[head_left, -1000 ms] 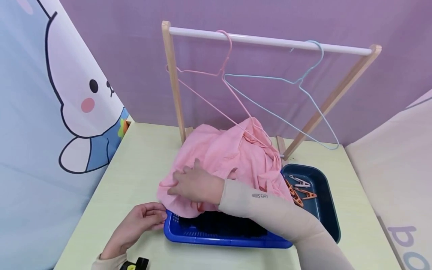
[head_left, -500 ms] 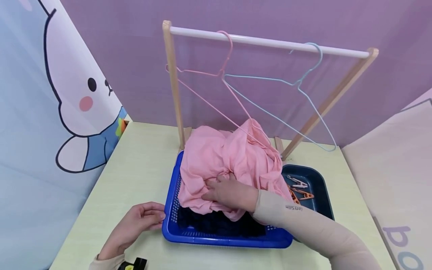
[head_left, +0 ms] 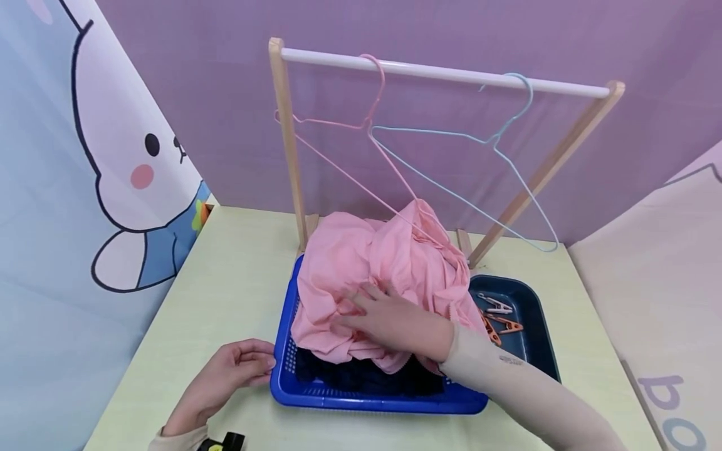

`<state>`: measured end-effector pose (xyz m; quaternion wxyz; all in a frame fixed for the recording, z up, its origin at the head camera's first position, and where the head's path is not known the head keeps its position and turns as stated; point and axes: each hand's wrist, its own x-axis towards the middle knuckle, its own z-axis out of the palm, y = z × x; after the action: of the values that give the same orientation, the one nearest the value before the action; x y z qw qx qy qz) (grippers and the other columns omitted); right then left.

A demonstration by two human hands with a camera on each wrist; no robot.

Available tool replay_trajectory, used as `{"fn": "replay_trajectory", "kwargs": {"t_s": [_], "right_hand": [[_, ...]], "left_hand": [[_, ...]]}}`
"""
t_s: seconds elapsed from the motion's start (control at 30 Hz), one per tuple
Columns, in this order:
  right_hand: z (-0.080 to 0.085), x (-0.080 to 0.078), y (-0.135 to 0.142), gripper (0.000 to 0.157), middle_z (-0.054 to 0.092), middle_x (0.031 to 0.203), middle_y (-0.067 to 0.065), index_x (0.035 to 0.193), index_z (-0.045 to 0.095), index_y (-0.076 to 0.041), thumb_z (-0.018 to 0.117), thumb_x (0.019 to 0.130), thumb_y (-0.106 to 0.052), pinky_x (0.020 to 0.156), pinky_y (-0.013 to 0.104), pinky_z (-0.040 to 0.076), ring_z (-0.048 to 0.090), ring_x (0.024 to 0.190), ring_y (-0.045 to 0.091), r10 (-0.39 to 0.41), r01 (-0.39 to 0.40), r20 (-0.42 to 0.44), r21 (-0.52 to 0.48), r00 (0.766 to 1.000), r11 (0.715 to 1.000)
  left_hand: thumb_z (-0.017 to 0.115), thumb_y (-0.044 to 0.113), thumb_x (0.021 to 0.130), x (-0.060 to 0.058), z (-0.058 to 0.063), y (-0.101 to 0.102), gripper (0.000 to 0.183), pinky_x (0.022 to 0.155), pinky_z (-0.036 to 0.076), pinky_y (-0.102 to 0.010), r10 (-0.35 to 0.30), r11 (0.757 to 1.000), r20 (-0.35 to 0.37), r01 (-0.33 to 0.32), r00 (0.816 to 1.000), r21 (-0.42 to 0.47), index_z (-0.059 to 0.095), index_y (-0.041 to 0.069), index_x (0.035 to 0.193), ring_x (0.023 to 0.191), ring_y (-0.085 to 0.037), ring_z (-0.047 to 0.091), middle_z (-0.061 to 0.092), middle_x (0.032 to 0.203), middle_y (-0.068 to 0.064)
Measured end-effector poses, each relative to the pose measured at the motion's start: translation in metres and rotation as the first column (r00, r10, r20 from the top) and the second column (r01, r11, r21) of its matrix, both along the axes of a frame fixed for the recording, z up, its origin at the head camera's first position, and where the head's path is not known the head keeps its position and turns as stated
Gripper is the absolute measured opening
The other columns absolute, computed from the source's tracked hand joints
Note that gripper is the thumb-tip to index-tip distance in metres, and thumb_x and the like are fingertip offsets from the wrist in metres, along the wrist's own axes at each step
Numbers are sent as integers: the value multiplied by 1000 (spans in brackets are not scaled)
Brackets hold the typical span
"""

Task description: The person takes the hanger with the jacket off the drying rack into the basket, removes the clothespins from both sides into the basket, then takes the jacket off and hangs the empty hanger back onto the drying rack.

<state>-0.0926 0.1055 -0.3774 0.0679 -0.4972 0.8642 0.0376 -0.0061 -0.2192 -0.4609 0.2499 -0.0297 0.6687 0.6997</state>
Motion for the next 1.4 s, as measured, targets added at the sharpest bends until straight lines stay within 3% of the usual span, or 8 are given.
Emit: {"fn": "replay_trajectory", "kwargs": {"t_s": [0.27,0.47,0.67,0.8,0.9,1.03,1.27,1.4], "right_hand": [[18,-13,64,52,53,141,17,141,56,-14,72,94,-30,107,61,36,44,132,37,-96,59,-121,-279,988,958],[5,-43,120,44,59,127,24,130,62,-1,73,92,-20,97,61,45,54,117,42,-282,244,-43,-389,958,888],[-12,-79,157,55,59,125,29,137,52,6,65,98,-30,97,62,46,55,115,46,-527,604,299,-318,796,731],[-22,-86,163,61,58,123,26,144,42,5,62,99,-31,93,58,52,59,107,40,-491,697,542,-278,682,661],[-26,-85,159,50,62,118,22,139,51,2,66,97,-21,89,54,55,60,99,34,-425,675,567,-356,705,646],[-27,-82,148,39,67,115,19,131,62,-1,70,94,-11,85,52,56,64,93,31,-469,620,413,-422,781,661],[-15,-65,128,27,73,100,12,118,73,-8,73,91,-8,84,57,52,65,85,33,-584,608,218,-473,782,638],[-5,-47,114,25,70,83,6,115,75,-9,74,90,-8,63,39,53,58,63,21,-553,584,239,-527,799,617]], "left_hand": [[69,8,94,0,-1,0,42,83,59,-41,-4,1000,6,4,1000,9,53,-17,123,96,-26,70,68,107,-18],[67,6,95,0,-1,-1,40,82,59,-40,-10,1000,-1,10,1000,20,52,-18,123,94,-25,70,68,106,-18],[67,6,95,0,0,-1,39,82,59,-40,-7,1000,10,6,1000,16,52,-17,123,94,-25,70,68,106,-17],[67,6,95,1,0,-1,39,83,59,-41,-12,1000,11,12,1000,15,52,-17,123,95,-25,69,68,106,-17],[67,6,96,0,0,-1,39,83,59,-40,-15,1000,12,14,1000,12,52,-17,123,95,-25,69,68,106,-17],[67,7,95,-1,1,0,39,83,59,-40,-15,1000,9,15,1000,10,52,-17,123,94,-25,70,68,106,-17],[67,7,95,-1,2,0,39,83,59,-41,-25,1000,7,24,1000,18,52,-17,122,94,-25,69,68,105,-17],[67,8,96,-1,2,0,40,83,59,-41,-25,1000,17,24,1000,16,52,-17,123,95,-26,69,68,106,-17]]}}
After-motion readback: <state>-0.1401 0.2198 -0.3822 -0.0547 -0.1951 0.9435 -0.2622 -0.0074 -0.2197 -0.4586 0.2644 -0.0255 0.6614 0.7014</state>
